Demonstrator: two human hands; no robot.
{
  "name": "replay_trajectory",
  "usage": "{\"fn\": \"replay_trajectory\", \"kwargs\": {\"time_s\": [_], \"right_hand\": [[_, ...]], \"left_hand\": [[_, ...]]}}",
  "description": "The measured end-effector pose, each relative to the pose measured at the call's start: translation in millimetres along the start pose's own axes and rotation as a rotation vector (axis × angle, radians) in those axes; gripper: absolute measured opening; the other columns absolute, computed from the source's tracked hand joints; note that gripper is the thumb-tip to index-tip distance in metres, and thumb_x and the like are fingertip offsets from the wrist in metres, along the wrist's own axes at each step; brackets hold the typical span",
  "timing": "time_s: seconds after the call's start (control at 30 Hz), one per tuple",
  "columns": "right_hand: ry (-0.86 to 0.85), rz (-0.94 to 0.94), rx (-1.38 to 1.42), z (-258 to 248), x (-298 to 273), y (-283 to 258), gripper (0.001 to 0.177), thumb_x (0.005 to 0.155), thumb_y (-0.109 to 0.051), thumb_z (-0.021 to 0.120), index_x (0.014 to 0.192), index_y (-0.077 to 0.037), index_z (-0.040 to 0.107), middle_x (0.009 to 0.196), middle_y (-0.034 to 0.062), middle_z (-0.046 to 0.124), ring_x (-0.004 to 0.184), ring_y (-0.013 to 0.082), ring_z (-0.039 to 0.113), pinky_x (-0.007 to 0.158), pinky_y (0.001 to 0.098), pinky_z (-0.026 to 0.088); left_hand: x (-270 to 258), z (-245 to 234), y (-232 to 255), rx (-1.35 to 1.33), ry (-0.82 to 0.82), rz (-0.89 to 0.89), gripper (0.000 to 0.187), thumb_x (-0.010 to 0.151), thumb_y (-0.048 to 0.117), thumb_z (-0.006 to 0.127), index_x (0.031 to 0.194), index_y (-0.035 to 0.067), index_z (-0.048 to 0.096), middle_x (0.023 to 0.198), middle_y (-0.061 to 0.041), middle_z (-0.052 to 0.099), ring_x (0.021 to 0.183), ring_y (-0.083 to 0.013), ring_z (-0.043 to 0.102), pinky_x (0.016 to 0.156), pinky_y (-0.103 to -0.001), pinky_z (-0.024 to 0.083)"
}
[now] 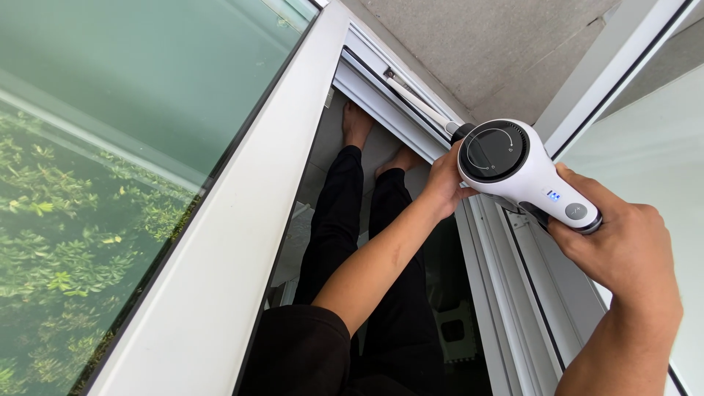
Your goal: Vacuuming the dust and debris from the tracks and frame of a window.
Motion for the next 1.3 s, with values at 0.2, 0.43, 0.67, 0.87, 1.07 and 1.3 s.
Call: {"fn": "replay_trajectory", "kwargs": {"time_s": [0.2, 0.43, 0.67, 0.87, 1.07, 1.3], "right_hand": [[-0.042, 0.083, -0.042, 19, -16, 23, 0.074, 0.075, -0.018, 0.081, 0.146, -0.033, 0.068, 0.075, 0.0112, 0.072, 0.069, 0.0326, 0.071, 0.067, 0.0411, 0.057], [-0.031, 0.11, -0.04, 30, -39, 29, 0.073, 0.074, -0.021, 0.082, 0.146, -0.031, 0.068, 0.071, 0.0108, 0.071, 0.069, 0.0331, 0.071, 0.066, 0.0418, 0.057], [-0.016, 0.156, -0.01, 58, -63, 55, 0.079, 0.071, -0.021, 0.083, 0.147, -0.031, 0.067, 0.068, 0.012, 0.069, 0.066, 0.0309, 0.071, 0.064, 0.0403, 0.056], [0.142, 0.028, 0.212, 63, -71, 29, 0.073, 0.076, -0.023, 0.079, 0.148, -0.03, 0.066, 0.083, 0.0115, 0.069, 0.071, 0.0323, 0.068, 0.069, 0.0399, 0.054], [0.138, 0.023, 0.131, 84, -81, 19, 0.071, 0.072, -0.024, 0.08, 0.141, -0.033, 0.067, 0.076, 0.0043, 0.07, 0.069, 0.0297, 0.068, 0.064, 0.0423, 0.054], [0.095, 0.148, 0.102, 103, -106, 37, 0.07, 0.075, -0.025, 0.08, 0.142, -0.036, 0.065, 0.079, 0.0027, 0.072, 0.069, 0.0279, 0.069, 0.062, 0.0416, 0.055]], "left_hand": [[0, 0, -20, -0.002, -0.019, -0.051, 0.053, 0.1, 0.057, 0.053, 0.119, 0.009, 0.064, 0.101, -0.007, 0.07, 0.092, -0.0202, 0.07, 0.08, -0.047, 0.06], [1, -1, -44, -0.022, -0.102, -0.1, 0.046, 0.1, 0.051, 0.055, 0.109, 0.007, 0.067, 0.087, -0.004, 0.071, 0.072, -0.0154, 0.071, 0.06, -0.035, 0.061], [-2, -6, -64, 0.022, -0.087, -0.149, 0.044, 0.099, 0.05, 0.057, 0.104, 0.007, 0.068, 0.083, -0.003, 0.069, 0.067, -0.0135, 0.069, 0.057, -0.032, 0.06], [10, -35, -56, 0.018, -0.072, -0.019, 0.036, 0.103, 0.042, 0.062, 0.1, 0.007, 0.069, 0.081, -0.001, 0.067, 0.064, -0.0116, 0.065, 0.052, -0.027, 0.051], [0, -48, -52, -0.125, 0.013, -0.087, 0.028, 0.098, 0.034, 0.061, 0.1, 0.008, 0.07, 0.089, -0.001, 0.072, 0.077, -0.0118, 0.07, 0.071, -0.028, 0.057], [0, -48, -79, -0.046, -0.045, -0.112, 0.03, 0.1, 0.036, 0.063, 0.1, 0.006, 0.069, 0.088, -0.003, 0.071, 0.077, -0.0128, 0.069, 0.07, -0.027, 0.057]]}}
Point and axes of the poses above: each hand's wrist, its own x-axis towards the middle knuckle, its own z-axis out of the palm, y = z × x, the point moved 10 cm from there along x, towards the middle knuckle
